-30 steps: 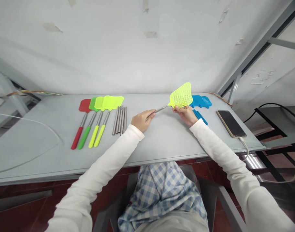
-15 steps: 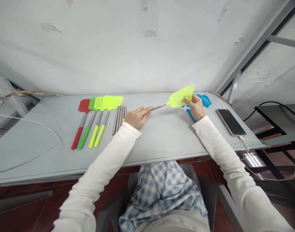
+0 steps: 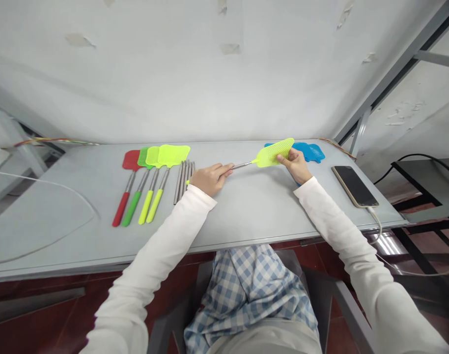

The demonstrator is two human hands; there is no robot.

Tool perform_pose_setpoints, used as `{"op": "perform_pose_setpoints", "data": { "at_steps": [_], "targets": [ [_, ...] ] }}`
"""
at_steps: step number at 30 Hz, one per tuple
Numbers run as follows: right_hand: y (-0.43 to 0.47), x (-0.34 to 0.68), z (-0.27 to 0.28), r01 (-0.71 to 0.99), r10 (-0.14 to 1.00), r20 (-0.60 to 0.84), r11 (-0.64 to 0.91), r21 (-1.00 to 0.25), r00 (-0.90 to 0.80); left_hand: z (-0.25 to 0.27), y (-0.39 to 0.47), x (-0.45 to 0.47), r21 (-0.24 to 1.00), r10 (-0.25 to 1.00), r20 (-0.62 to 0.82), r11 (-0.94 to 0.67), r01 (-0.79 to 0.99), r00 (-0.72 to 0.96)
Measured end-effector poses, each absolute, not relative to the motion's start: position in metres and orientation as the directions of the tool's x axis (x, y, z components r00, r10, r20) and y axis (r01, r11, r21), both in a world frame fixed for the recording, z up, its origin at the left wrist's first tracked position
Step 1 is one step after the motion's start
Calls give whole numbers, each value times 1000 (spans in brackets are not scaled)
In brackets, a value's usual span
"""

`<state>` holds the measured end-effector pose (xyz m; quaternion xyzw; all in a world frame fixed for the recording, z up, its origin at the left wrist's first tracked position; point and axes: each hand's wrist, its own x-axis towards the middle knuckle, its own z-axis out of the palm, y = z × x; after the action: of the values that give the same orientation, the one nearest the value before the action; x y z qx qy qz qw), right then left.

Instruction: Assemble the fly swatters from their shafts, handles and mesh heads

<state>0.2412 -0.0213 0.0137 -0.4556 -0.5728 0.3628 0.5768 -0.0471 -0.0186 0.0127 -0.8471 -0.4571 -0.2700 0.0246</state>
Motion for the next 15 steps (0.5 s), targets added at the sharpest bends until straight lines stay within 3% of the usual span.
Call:
{"op": "perform_pose_setpoints", "data": {
  "at_steps": [6,9,12,15],
  "targets": [
    [-23,240,19,241,925,375,350,-905,64,21,-24,-56,381,847,428,-486,787,316],
    [-22,242,16,338,914,401,359,-870,62,23,-19,-73,496,919,385,-284,821,86],
    [-20,243,9,404,919,392,345,-847,36,18,-10,-100,607,909,382,-108,787,-170],
    [-18,241,2,482,923,385,346,-805,-19,8,-2,-129,702,927,246,30,712,-282]
  ]
}}
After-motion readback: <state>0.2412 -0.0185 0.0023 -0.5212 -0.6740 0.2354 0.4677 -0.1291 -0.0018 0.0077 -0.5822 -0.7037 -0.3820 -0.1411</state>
